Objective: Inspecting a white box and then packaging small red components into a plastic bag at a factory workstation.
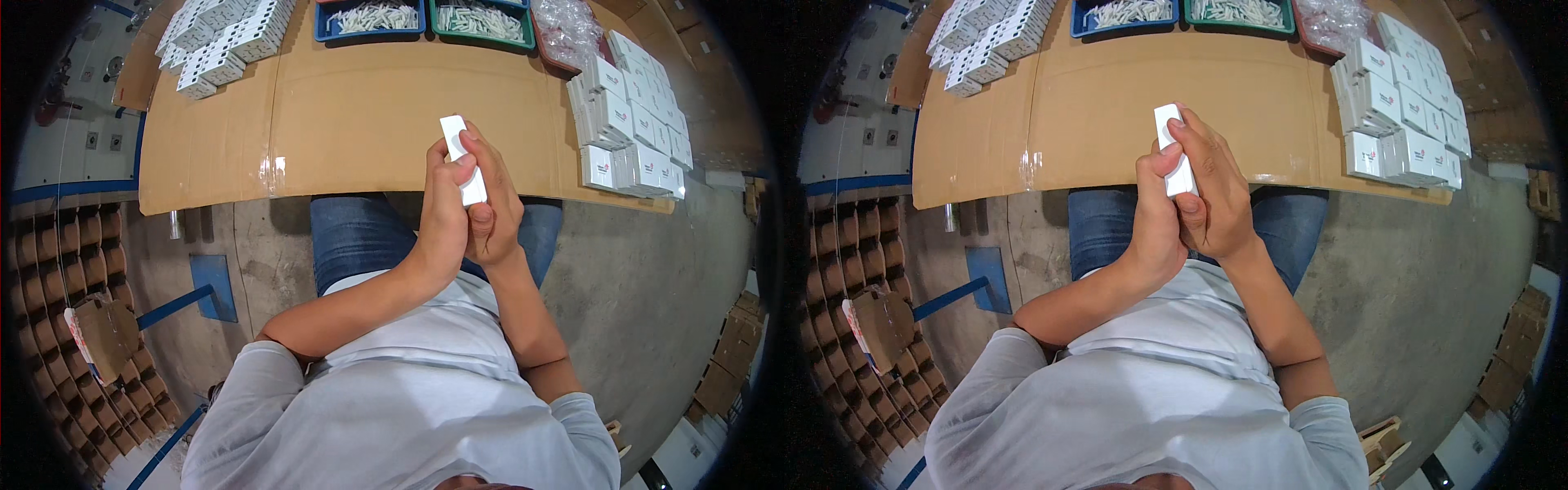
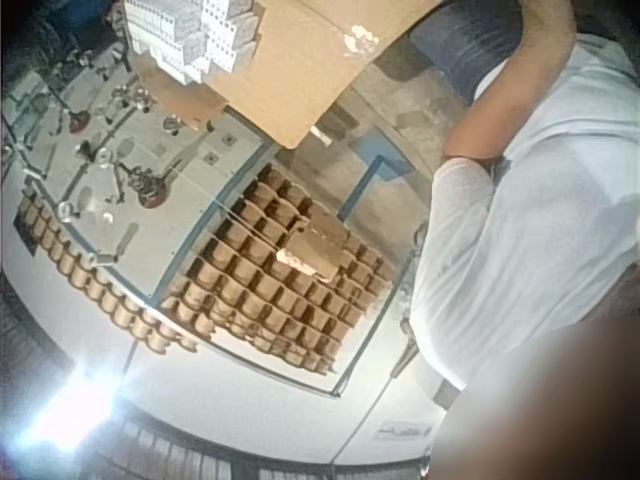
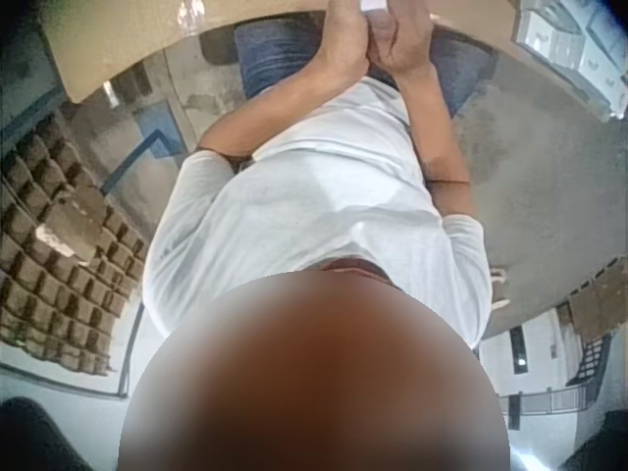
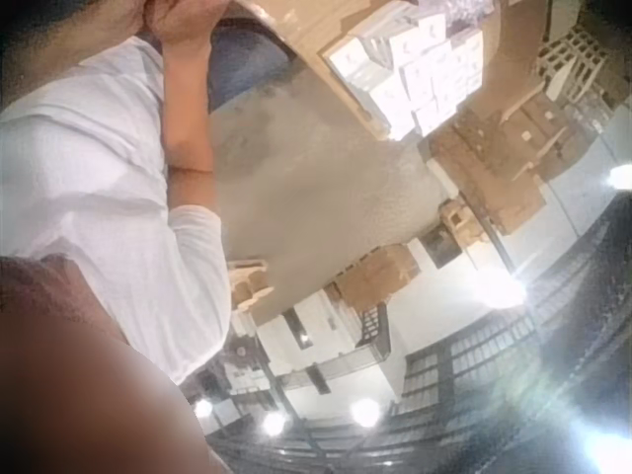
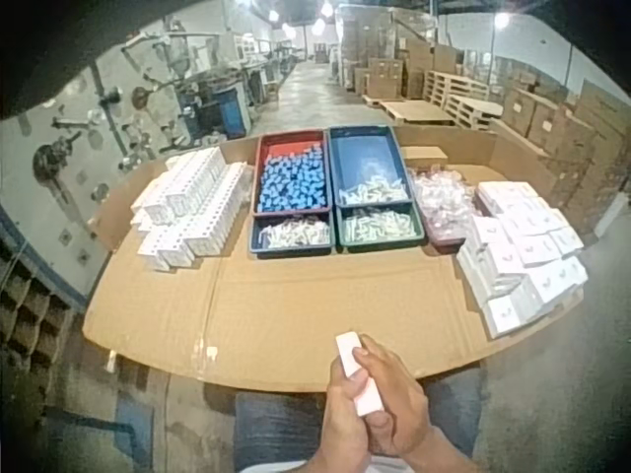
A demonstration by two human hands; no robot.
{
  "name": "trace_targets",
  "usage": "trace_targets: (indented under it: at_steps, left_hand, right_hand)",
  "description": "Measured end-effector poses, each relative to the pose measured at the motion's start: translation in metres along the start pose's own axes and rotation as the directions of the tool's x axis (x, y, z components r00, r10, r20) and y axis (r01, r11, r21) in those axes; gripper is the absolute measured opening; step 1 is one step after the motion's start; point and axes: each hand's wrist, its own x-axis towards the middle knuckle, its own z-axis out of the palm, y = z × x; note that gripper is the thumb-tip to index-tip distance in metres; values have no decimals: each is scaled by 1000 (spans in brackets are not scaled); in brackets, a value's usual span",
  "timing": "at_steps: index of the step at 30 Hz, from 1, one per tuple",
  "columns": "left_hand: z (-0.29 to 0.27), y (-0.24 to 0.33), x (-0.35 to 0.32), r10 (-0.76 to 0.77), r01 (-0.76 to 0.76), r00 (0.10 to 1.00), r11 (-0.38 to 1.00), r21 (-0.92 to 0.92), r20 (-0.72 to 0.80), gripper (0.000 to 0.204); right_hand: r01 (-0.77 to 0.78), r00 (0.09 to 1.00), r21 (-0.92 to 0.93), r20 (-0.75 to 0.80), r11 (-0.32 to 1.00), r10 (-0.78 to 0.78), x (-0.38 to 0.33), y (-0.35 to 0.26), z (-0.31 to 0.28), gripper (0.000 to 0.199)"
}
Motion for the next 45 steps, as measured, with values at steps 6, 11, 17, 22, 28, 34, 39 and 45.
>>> trace_targets:
  at_steps: [6,11,17,22,28,34,39,45]
  left_hand:
    - [-1,-10,2,15,-16,998,1000,-25,-56,48]
    - [-6,-18,5,32,-37,995,998,-50,-98,44]
    - [-7,-21,7,68,-70,988,998,-9,-138,45]
    - [-11,-26,10,74,-78,989,997,-27,-126,45]
    - [-13,-22,8,56,-56,990,998,4,-126,44]
    - [-5,-12,3,78,-76,991,997,19,-105,56]
    - [-14,-20,10,101,-99,990,995,24,-95,57]
    - [-2,2,6,-57,39,987,992,-117,-152,56]
  right_hand:
    - [7,1000,18,-16,1000,-7,0,-1,0,65]
    - [17,999,38,-33,999,-16,-2,2,2,65]
    - [13,1000,60,-21,998,-12,-6,5,4,64]
    - [3,999,26,-35,1000,-2,-7,3,5,64]
    - [-23,999,49,-30,999,25,-11,6,10,63]
    - [-43,999,58,-15,997,44,-14,6,10,63]
    - [-57,998,57,3,997,57,-12,5,10,66]
    - [-193,981,224,23,955,193,-6,10,6,79]
